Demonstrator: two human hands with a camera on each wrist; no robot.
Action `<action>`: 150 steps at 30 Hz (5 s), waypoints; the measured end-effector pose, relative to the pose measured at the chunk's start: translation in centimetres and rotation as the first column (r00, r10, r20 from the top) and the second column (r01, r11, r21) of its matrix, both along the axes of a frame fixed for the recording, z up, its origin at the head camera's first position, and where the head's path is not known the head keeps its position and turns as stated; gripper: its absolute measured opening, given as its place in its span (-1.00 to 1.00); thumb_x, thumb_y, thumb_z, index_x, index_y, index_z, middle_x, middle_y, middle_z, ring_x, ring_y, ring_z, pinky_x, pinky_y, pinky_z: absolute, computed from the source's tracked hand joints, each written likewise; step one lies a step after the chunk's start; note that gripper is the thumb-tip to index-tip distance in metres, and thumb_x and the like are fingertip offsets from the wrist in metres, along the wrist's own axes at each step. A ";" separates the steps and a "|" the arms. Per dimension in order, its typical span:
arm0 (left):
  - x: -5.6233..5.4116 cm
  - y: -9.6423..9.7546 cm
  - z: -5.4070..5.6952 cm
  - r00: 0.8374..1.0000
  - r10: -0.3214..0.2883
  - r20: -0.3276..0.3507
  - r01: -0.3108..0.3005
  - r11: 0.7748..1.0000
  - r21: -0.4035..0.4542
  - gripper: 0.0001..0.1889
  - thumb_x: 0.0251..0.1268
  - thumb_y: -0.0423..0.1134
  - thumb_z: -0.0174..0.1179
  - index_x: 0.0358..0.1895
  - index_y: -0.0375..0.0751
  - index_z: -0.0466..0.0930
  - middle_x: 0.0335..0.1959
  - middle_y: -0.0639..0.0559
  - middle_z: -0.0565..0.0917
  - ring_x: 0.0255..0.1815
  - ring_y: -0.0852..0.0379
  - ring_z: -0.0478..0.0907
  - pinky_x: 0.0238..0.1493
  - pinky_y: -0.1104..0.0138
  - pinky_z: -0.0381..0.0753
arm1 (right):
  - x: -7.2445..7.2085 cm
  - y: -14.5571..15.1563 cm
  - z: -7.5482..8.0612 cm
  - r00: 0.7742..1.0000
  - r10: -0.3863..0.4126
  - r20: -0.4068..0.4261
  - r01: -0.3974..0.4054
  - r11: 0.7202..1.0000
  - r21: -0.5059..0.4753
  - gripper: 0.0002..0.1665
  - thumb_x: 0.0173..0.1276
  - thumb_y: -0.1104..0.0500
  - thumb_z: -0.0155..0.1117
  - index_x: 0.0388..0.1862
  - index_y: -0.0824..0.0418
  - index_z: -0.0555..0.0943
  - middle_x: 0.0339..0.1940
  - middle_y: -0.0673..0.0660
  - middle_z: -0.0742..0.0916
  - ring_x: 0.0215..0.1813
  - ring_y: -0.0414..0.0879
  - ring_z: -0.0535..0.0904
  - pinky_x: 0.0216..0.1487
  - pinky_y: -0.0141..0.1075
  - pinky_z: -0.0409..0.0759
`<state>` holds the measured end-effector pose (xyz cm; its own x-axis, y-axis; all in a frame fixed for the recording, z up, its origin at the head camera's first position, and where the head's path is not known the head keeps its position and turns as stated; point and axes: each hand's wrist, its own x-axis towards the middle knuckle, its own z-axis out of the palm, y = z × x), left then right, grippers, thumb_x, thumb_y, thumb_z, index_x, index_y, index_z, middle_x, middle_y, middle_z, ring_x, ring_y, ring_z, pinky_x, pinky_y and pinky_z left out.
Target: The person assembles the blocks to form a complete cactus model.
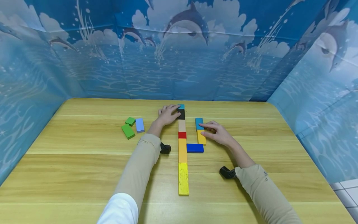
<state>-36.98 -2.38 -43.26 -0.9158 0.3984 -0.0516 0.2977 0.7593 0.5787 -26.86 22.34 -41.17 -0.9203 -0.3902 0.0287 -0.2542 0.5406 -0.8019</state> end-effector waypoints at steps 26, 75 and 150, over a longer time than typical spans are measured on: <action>0.3 -0.5 -0.6 0.993 0.097 -0.067 -0.068 0.936 0.346 -0.49 0.30 -0.06 0.07 0.30 -0.06 0.30 0.15 -0.03 0.42 0.20 -0.02 0.23 0.23 -0.02 -0.01 | 0.0 0.1 0.1 1.000 0.005 -0.007 -0.005 1.000 -0.022 -0.51 0.28 0.26 0.19 0.19 0.37 0.44 0.00 0.35 0.50 -0.10 0.11 0.35 -0.14 -0.14 0.35; 8.2 -15.4 2.1 0.992 0.002 -0.128 0.037 0.953 0.299 -0.48 0.19 -0.25 0.21 0.23 -0.23 0.35 0.23 -0.15 0.36 0.27 -0.20 0.17 0.22 -0.17 0.01 | 0.0 0.0 -0.3 1.000 -0.006 -0.012 0.006 1.000 -0.007 -0.51 0.28 0.25 0.19 0.18 0.38 0.44 0.01 0.36 0.50 -0.14 0.07 0.35 -0.17 -0.17 0.35; 8.5 -21.8 -0.9 0.998 0.054 0.039 -0.062 0.965 0.256 -0.56 -0.01 -0.22 0.37 -0.01 -0.25 0.53 0.06 -0.21 0.48 0.19 -0.18 0.25 0.19 -0.07 0.16 | 0.2 -0.1 0.2 1.000 0.008 -0.003 -0.009 1.000 -0.025 -0.51 0.28 0.26 0.18 0.18 0.38 0.44 0.02 0.39 0.49 -0.11 0.11 0.35 -0.13 -0.12 0.34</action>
